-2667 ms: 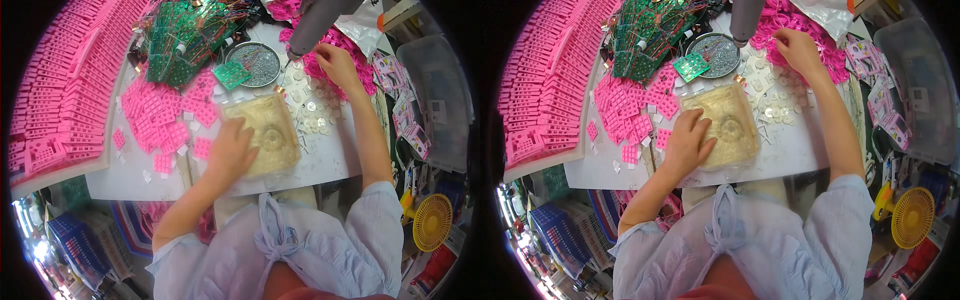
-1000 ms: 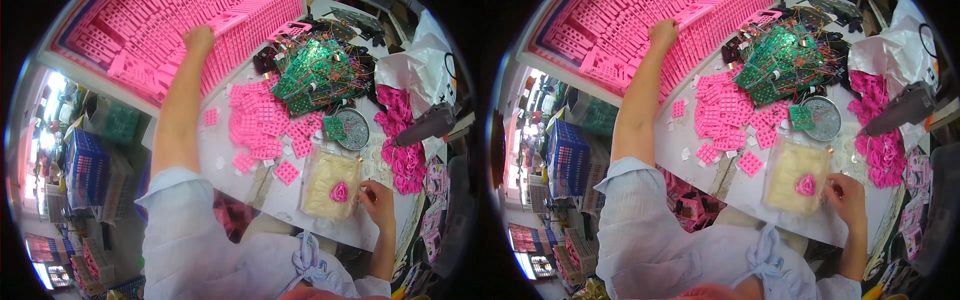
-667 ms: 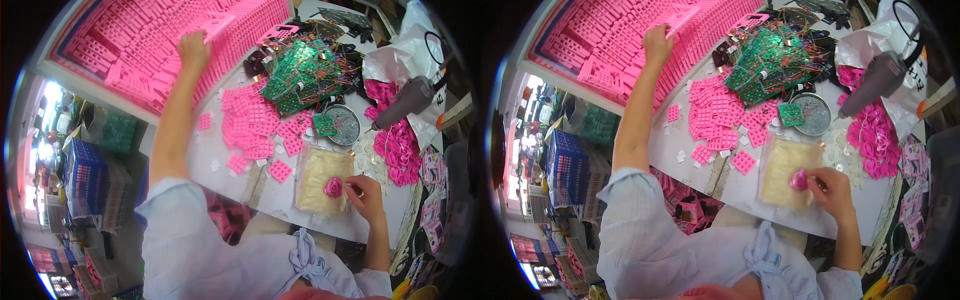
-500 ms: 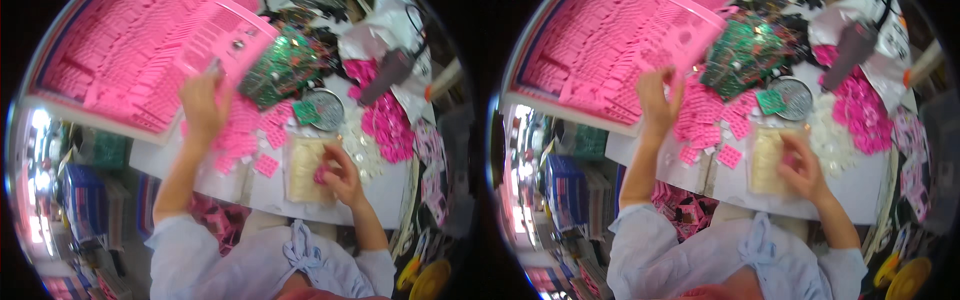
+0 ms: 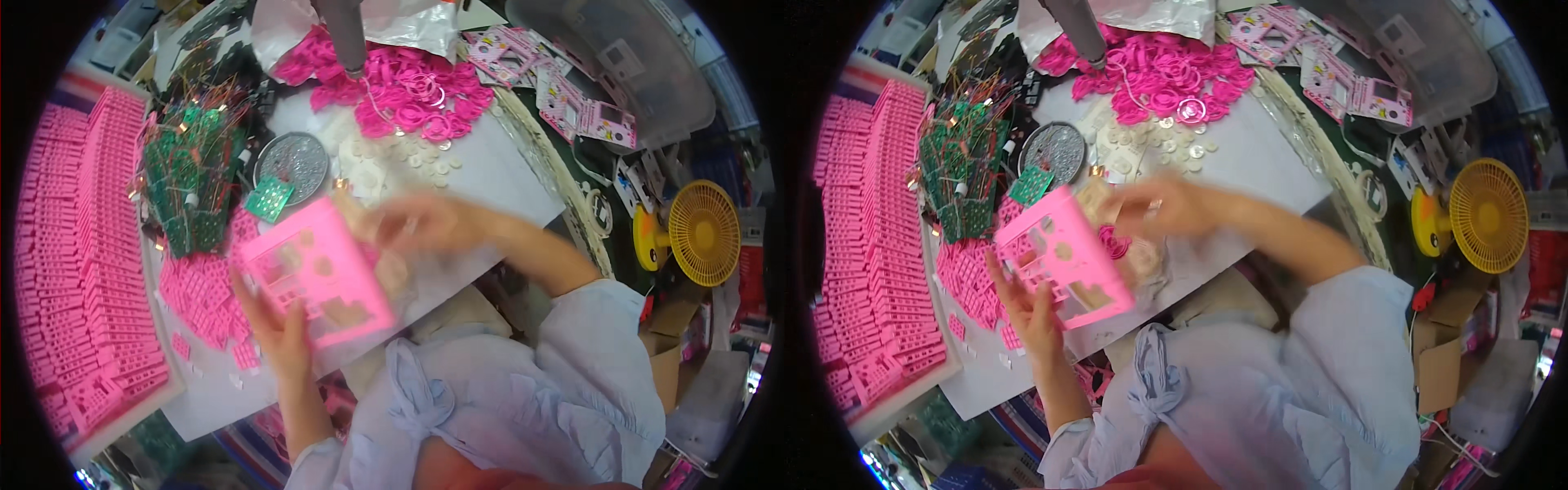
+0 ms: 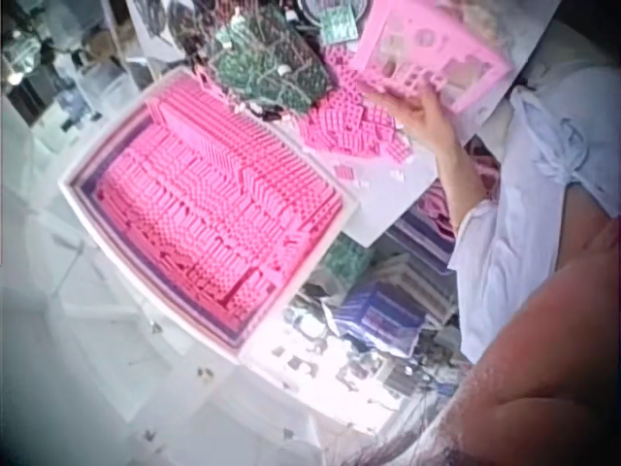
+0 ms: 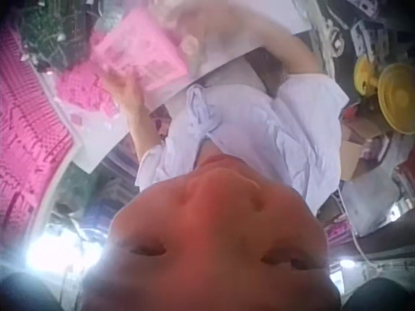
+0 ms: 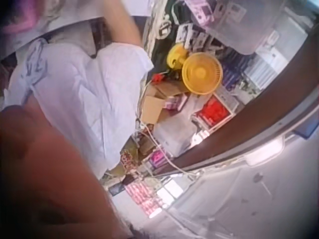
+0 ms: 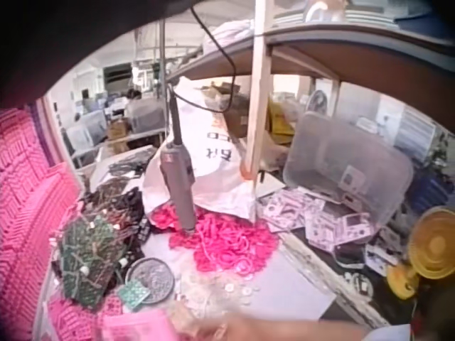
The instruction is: Assemble an electronic toy piggy bank by installing a circuit board and plastic housing using a hot glue gun.
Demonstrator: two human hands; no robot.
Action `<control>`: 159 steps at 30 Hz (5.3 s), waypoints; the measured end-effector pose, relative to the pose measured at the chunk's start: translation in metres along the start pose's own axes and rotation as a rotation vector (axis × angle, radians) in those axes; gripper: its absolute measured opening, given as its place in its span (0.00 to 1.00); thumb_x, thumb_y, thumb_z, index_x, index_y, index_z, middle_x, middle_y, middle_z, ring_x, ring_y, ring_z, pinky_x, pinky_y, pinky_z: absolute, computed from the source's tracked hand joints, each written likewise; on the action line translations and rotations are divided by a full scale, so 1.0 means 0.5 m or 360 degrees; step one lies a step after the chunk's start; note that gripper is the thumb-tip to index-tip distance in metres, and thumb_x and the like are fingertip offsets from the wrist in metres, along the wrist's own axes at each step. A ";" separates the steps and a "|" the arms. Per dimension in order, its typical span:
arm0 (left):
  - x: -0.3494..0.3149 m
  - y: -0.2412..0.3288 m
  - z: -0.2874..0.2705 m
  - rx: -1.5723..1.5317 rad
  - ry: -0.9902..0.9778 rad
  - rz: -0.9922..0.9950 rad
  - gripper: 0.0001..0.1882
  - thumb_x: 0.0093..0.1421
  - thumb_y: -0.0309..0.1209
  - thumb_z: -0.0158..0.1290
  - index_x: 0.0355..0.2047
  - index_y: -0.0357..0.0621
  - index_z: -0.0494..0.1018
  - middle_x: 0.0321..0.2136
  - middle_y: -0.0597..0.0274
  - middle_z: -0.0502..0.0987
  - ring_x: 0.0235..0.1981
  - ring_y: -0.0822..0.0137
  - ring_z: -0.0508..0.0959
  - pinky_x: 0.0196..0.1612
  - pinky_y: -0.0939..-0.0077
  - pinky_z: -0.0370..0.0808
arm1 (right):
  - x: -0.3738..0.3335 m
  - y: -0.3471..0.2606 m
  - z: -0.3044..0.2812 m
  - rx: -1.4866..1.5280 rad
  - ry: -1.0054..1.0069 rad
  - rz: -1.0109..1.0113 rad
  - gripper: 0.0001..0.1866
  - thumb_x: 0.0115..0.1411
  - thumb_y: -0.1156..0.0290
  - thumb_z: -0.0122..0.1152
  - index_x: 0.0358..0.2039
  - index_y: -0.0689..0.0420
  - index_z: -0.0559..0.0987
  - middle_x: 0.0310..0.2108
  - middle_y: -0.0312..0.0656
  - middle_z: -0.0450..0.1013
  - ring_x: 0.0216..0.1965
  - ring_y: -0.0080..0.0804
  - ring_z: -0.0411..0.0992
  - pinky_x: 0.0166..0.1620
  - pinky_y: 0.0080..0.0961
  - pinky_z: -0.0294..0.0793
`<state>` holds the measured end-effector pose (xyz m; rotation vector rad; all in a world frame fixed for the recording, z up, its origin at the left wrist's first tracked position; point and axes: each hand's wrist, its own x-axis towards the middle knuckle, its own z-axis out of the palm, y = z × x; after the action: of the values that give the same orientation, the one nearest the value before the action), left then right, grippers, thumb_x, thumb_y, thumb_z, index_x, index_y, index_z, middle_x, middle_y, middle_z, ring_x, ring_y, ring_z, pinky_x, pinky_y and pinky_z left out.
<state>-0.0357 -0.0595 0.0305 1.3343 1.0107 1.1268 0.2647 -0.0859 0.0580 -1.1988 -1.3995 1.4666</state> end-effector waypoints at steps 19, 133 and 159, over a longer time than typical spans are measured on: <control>0.020 -0.006 -0.002 0.0292 -0.0334 -0.0137 0.19 0.71 0.37 0.46 0.54 0.37 0.74 0.57 0.53 0.68 0.59 0.59 0.69 0.62 0.68 0.65 | -0.254 0.065 -0.556 -0.1803 0.2307 -0.0558 0.17 0.58 0.68 0.62 0.45 0.65 0.80 0.41 0.52 0.80 0.41 0.46 0.79 0.49 0.37 0.76; -0.032 -0.014 0.034 0.0115 0.0489 -0.0180 0.37 0.60 0.29 0.61 0.66 0.40 0.57 0.42 0.58 0.78 0.41 0.69 0.79 0.37 0.73 0.77 | 0.043 0.058 0.137 0.1023 -0.0344 0.0088 0.40 0.58 0.76 0.66 0.69 0.62 0.58 0.52 0.39 0.73 0.50 0.26 0.73 0.53 0.25 0.74; 0.082 -0.040 -0.004 0.0833 0.0413 0.0210 0.22 0.74 0.40 0.39 0.31 0.33 0.68 0.22 0.47 0.69 0.24 0.61 0.67 0.31 0.61 0.64 | -0.005 0.069 0.175 0.0720 0.0169 -0.0049 0.31 0.59 0.80 0.66 0.62 0.66 0.66 0.53 0.43 0.74 0.52 0.26 0.74 0.56 0.25 0.73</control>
<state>-0.0291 -0.0175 0.0137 1.7140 1.4978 1.2024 0.1838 -0.1156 0.0202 -0.9453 -0.9417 1.5660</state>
